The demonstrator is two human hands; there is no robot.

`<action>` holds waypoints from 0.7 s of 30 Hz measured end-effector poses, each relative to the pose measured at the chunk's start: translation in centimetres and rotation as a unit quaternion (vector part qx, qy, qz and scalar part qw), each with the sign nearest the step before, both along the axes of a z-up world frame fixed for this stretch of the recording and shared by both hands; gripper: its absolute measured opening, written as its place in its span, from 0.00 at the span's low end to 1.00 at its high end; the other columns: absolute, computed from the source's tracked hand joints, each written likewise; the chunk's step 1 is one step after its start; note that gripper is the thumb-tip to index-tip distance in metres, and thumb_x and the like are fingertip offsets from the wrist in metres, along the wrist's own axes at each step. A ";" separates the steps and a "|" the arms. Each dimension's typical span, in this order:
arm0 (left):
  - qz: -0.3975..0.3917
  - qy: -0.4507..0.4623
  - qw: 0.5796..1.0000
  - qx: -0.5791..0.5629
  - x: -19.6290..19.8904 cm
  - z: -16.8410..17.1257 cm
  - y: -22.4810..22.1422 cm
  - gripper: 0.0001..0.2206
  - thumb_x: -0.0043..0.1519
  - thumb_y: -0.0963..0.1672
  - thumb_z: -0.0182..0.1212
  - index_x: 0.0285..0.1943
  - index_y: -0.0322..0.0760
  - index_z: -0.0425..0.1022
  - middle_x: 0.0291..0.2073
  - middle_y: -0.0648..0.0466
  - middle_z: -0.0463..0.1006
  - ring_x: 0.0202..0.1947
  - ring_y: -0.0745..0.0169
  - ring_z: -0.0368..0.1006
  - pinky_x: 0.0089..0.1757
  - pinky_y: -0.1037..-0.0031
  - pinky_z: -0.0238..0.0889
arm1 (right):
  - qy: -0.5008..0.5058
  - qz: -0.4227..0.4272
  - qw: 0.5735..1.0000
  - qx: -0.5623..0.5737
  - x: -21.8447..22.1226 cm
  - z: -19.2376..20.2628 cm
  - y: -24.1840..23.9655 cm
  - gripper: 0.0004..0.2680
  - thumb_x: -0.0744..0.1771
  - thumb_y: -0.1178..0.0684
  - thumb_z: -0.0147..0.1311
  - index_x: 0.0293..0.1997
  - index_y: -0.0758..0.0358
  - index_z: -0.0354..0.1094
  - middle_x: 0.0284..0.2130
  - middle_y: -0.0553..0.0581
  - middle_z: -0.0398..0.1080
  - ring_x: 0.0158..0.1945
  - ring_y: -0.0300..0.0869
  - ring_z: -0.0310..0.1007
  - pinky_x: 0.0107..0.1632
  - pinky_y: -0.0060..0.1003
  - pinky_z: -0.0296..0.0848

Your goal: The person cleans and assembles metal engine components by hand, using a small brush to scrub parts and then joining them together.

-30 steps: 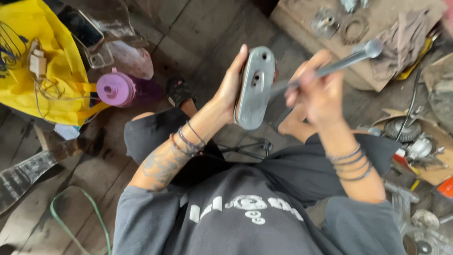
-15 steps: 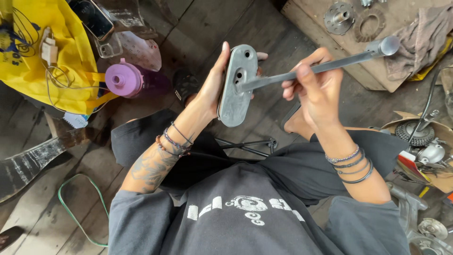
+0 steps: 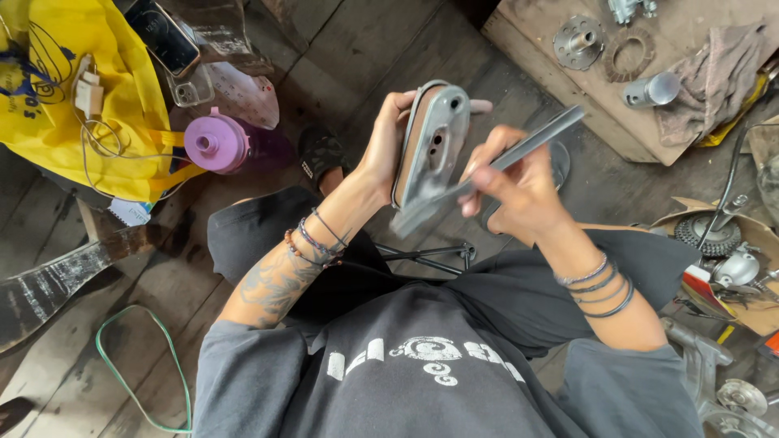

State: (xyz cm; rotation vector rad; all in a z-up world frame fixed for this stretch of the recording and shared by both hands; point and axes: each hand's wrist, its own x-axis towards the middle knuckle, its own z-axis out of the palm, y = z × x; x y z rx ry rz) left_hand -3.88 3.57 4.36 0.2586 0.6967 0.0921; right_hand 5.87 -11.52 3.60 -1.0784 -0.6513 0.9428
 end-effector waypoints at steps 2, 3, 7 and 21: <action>-0.010 0.000 1.000 0.011 0.5 -1.9 -0.4 0.27 0.59 0.57 0.55 0.48 0.30 0.78 0.42 0.38 0.81 0.42 0.49 0.80 0.40 0.59 0.74 | -0.026 -0.039 0.999 0.000 3.3 -0.5 -0.6 0.08 0.69 0.55 0.57 0.34 0.66 0.62 0.21 0.68 0.71 0.18 0.45 0.75 0.21 0.30 0.75; -0.019 -0.006 0.999 0.029 1.0 -2.7 -0.4 0.30 0.58 0.60 0.55 0.50 0.32 0.78 0.44 0.40 0.82 0.43 0.51 0.81 0.40 0.59 0.73 | -0.058 -0.076 0.995 0.005 5.3 -0.6 -0.7 0.08 0.72 0.53 0.52 0.38 0.65 0.61 0.24 0.68 0.71 0.20 0.43 0.75 0.24 0.28 0.76; -0.077 0.003 0.994 0.077 0.9 -0.3 -1.6 0.50 0.54 0.67 0.46 0.74 0.26 0.58 0.71 0.29 0.58 0.71 0.33 0.57 0.63 0.43 0.53 | -0.067 -0.067 0.995 0.027 4.4 -0.6 -1.1 0.10 0.72 0.51 0.54 0.36 0.61 0.59 0.23 0.68 0.70 0.19 0.45 0.75 0.22 0.29 0.75; -0.122 -0.060 0.972 0.191 2.0 1.0 -2.9 0.35 0.65 0.62 0.45 0.58 0.28 0.77 0.55 0.35 0.77 0.56 0.51 0.74 0.54 0.59 0.71 | -0.043 0.016 0.996 0.077 4.2 -1.7 -3.0 0.06 0.65 0.64 0.57 0.31 0.73 0.63 0.18 0.72 0.69 0.16 0.52 0.77 0.19 0.38 0.78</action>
